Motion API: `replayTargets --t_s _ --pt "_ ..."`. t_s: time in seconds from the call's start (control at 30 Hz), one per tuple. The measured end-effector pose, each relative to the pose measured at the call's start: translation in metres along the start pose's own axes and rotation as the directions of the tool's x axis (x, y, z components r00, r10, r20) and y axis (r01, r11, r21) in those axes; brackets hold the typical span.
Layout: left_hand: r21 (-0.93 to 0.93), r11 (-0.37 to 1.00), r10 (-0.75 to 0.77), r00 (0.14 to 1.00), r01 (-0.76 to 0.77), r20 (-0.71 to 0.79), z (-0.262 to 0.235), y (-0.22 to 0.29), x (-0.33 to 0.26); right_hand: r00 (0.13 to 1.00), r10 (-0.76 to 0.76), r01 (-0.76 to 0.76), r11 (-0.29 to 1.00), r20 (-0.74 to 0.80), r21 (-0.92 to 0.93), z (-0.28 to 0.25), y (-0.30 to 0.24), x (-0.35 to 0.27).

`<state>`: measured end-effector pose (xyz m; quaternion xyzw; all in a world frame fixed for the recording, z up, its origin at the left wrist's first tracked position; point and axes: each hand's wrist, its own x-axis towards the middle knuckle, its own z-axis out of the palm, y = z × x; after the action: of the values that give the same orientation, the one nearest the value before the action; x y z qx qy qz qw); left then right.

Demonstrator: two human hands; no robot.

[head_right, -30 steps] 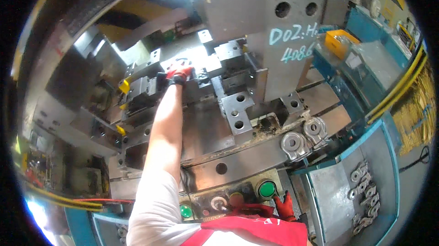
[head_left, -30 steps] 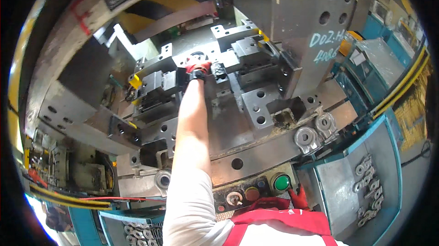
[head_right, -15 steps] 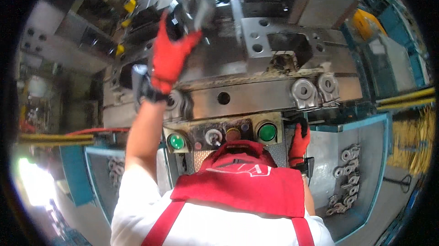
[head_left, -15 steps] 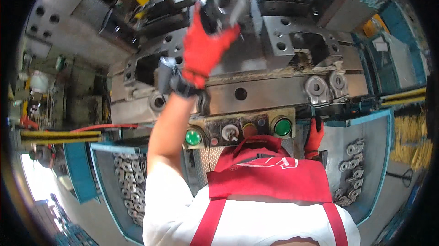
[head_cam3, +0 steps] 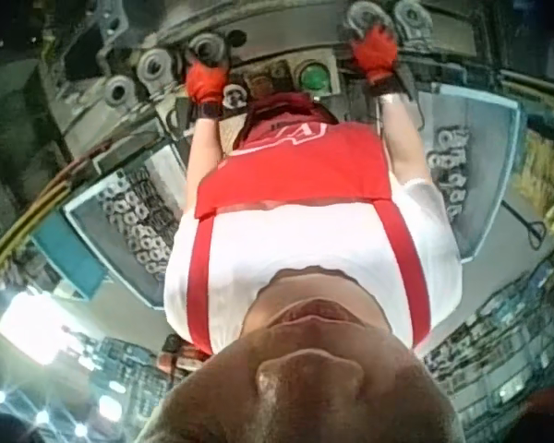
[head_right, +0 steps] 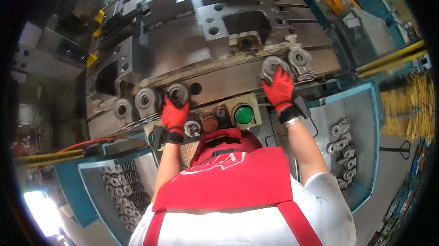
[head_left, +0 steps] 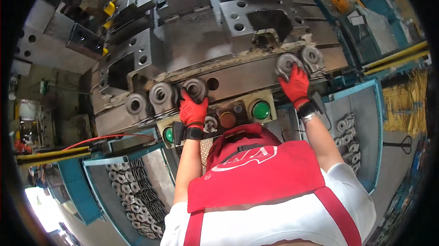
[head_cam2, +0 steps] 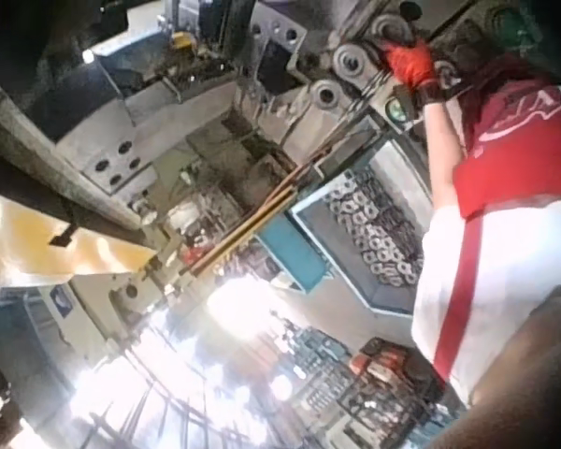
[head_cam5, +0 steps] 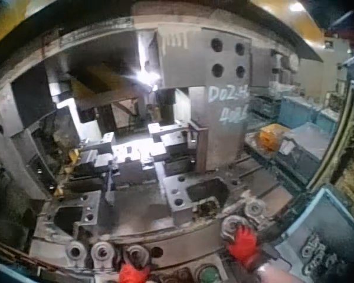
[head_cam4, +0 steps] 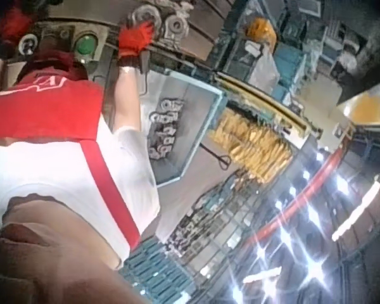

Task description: Picking up metal rings from a bin and using an industrial press to form them.

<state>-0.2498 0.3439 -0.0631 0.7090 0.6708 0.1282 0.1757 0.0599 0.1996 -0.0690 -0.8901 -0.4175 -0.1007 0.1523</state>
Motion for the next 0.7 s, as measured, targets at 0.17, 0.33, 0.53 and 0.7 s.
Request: replayTargets --t_s 0.17,0.33,0.53,0.7 --pt "0.186 0.982 0.056 0.996 -0.043 -0.067 0.017 0.001 -0.002 0.998 0.052 -0.044 0.972 0.031 -0.232 0.000 -0.005 0.020" --pt "0.159 0.983 0.103 0.994 -0.095 -0.043 -0.001 0.004 -0.017 0.976 0.073 -0.008 0.954 0.205 -0.299 0.005 -0.002 0.026" --pt "-0.047 0.963 0.260 0.962 -0.264 -0.080 -0.034 -0.009 -0.043 0.970 0.061 0.013 0.954 0.236 -0.299 0.013 0.012 0.032" --pt "-0.280 0.924 0.216 0.959 -0.262 -0.182 -0.046 -0.033 -0.051 0.958 0.066 0.001 0.973 0.280 -0.233 0.010 0.015 0.035"
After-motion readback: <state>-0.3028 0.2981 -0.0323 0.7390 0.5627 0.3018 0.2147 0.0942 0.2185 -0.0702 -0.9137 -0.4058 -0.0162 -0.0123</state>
